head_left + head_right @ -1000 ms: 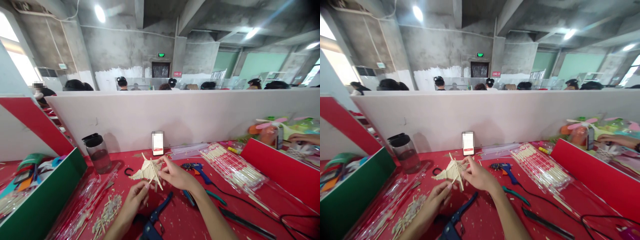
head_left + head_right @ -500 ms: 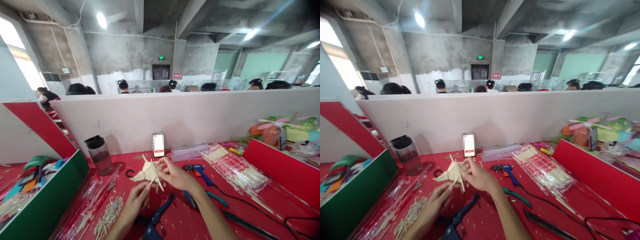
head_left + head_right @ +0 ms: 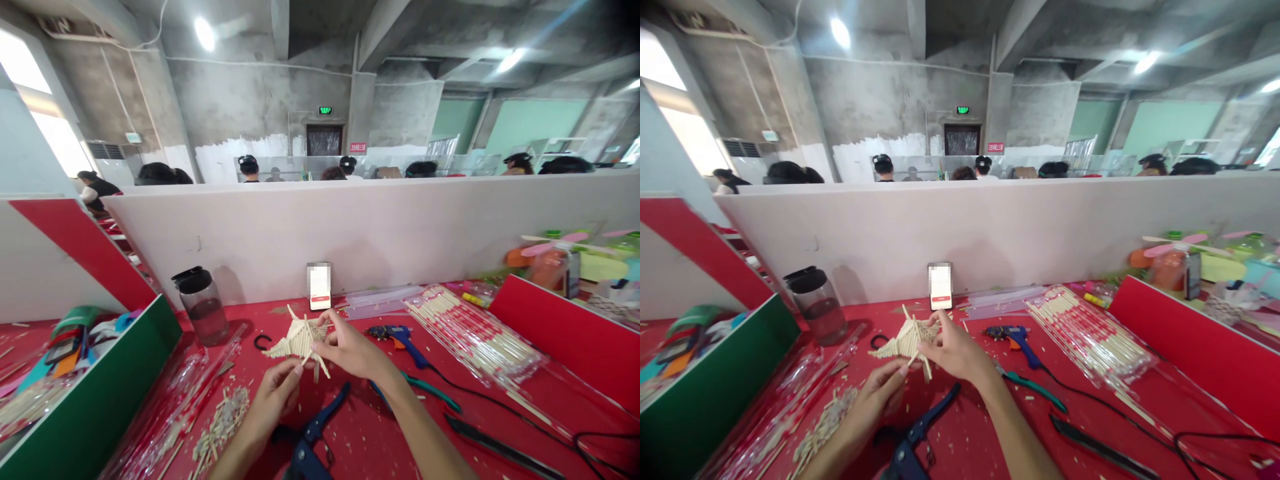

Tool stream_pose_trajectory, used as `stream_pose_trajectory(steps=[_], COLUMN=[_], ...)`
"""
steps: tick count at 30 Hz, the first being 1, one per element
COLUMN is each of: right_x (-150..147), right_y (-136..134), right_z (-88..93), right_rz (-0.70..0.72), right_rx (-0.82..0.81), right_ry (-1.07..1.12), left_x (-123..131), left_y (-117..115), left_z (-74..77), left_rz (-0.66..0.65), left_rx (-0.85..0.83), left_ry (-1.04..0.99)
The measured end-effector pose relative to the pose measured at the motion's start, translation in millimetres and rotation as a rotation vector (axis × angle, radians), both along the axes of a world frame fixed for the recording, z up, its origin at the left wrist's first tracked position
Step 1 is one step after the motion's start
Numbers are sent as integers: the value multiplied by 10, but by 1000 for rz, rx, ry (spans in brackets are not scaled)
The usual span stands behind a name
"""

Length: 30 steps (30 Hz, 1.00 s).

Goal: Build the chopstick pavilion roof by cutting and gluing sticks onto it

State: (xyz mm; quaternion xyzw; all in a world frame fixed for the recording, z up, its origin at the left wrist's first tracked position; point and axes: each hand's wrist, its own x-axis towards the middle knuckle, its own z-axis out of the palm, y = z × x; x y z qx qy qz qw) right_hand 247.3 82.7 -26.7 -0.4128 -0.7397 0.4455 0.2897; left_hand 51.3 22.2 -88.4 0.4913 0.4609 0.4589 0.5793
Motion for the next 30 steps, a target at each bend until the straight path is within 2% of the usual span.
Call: stream_pose_trajectory(steps=[10,17,25,30], right_x=[-45,-25,19,44], right_y=[-10,21,66,86], right_z=[3,-33,-74,-82], right_rz=[-38,-25,119,119], right_rx=[17,2,-113,-115], right_ry=[-2,20,188,189], left_x=[93,173,180,196], left_y=[-7,81,98,100], left_z=[87,42,-1,19], left_rz=[23,40,27,25], left_rx=[-33,-69,-95,-103], left_ry=[-24,-128,-206,-271])
